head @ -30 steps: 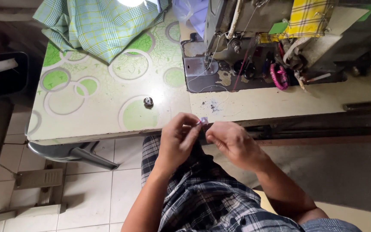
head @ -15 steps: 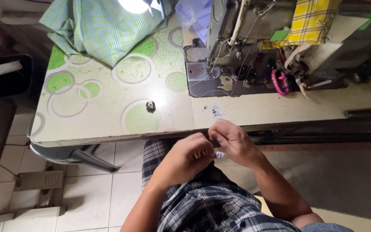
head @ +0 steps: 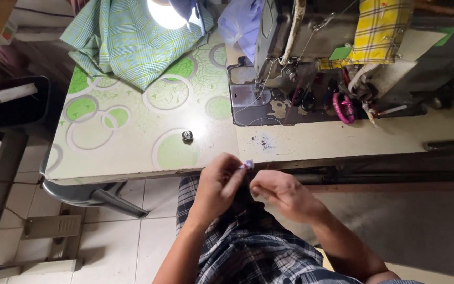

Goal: The person is preparing an industrial sewing machine by winding a bobbin and threading the needle.

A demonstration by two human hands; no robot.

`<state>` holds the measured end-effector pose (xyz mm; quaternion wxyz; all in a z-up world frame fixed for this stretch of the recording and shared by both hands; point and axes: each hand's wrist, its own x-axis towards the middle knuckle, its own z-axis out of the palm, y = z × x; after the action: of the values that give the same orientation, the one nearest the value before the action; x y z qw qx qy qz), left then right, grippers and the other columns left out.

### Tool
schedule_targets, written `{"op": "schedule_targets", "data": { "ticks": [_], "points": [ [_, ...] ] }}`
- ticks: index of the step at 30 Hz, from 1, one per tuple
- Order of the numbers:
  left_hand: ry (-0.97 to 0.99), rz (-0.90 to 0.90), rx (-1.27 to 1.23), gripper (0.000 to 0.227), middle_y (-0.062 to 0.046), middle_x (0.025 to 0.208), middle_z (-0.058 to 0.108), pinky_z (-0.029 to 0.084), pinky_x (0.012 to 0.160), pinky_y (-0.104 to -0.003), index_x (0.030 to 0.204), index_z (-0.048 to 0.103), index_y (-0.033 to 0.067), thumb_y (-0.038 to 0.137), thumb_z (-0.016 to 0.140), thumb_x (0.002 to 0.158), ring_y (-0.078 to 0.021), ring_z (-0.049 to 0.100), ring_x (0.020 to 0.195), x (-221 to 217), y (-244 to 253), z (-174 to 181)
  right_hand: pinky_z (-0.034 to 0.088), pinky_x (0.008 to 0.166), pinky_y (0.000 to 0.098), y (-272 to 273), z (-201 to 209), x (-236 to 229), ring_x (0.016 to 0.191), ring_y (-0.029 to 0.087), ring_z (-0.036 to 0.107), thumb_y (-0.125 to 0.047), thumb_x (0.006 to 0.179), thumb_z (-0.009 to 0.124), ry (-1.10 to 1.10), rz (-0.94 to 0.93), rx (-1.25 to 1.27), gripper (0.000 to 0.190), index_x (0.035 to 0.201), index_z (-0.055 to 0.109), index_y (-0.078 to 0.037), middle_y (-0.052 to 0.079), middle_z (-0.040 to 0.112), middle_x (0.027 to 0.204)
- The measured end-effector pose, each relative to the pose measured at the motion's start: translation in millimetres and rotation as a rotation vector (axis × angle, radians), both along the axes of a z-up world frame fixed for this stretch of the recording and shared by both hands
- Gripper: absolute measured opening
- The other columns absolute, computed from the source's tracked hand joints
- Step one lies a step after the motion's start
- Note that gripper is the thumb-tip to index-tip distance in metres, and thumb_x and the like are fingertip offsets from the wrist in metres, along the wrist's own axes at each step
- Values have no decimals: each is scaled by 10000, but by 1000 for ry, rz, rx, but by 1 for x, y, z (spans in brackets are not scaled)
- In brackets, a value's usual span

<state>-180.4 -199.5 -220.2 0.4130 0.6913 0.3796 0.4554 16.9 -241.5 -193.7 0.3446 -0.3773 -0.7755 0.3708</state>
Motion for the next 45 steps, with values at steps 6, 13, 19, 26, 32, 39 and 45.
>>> {"op": "schedule_targets", "data": {
  "ticks": [6, 13, 19, 26, 32, 39, 45],
  "points": [
    [291, -369, 98, 157, -10, 785, 645, 454, 595, -332, 846, 562, 154, 147, 708, 905, -212, 584, 655, -8, -22, 14, 403, 682, 281, 8, 0, 11, 744, 143, 488, -157, 1068, 485, -53, -130, 78, 236, 847, 550, -108, -7, 505, 787],
    [-190, -138, -170, 70, -7, 763, 631, 421, 589, -230, 940, 621, 69, 121, 657, 971, -87, 523, 664, -8, -19, 26, 438, 673, 298, 5, -10, 3, 747, 150, 514, -305, 1094, 425, -81, 31, 69, 308, 875, 539, -121, 22, 534, 823],
    [390, -168, 48, 142, -10, 792, 651, 446, 584, -367, 833, 562, 167, 73, 669, 834, -219, 584, 679, -5, -8, 1, 411, 673, 288, 1, 5, 9, 740, 141, 506, -194, 1071, 481, -129, -127, 124, 241, 858, 578, -133, -20, 504, 786],
    [163, -380, 97, 115, -20, 793, 602, 442, 628, -342, 865, 571, 134, 100, 678, 890, -197, 557, 694, -9, -19, 18, 412, 688, 268, 4, -8, 17, 768, 129, 525, -208, 1065, 506, 2, -90, -12, 225, 899, 628, -117, -4, 539, 833],
    [6, -215, -5, 26, -31, 792, 632, 449, 614, -298, 905, 610, 99, 101, 585, 909, -157, 531, 662, -11, -14, 32, 421, 720, 283, -3, -5, 7, 783, 154, 517, -183, 1076, 474, 16, 51, 51, 244, 862, 555, -97, 11, 541, 843],
    [400, -93, -31, 54, 21, 830, 762, 521, 707, -303, 895, 654, 218, 261, 687, 901, -173, 676, 713, -8, -2, -12, 470, 794, 326, -10, 7, 12, 842, 199, 588, -230, 1097, 496, -11, -8, 113, 264, 904, 607, -88, 39, 582, 880],
    [290, -548, -77, 180, 38, 736, 658, 489, 568, -262, 794, 612, 172, 165, 749, 910, -107, 532, 625, -1, -16, -4, 435, 760, 322, -4, -6, 23, 791, 202, 541, -204, 1112, 460, -27, -60, 101, 244, 914, 554, -96, 33, 556, 848]
  ]
}}
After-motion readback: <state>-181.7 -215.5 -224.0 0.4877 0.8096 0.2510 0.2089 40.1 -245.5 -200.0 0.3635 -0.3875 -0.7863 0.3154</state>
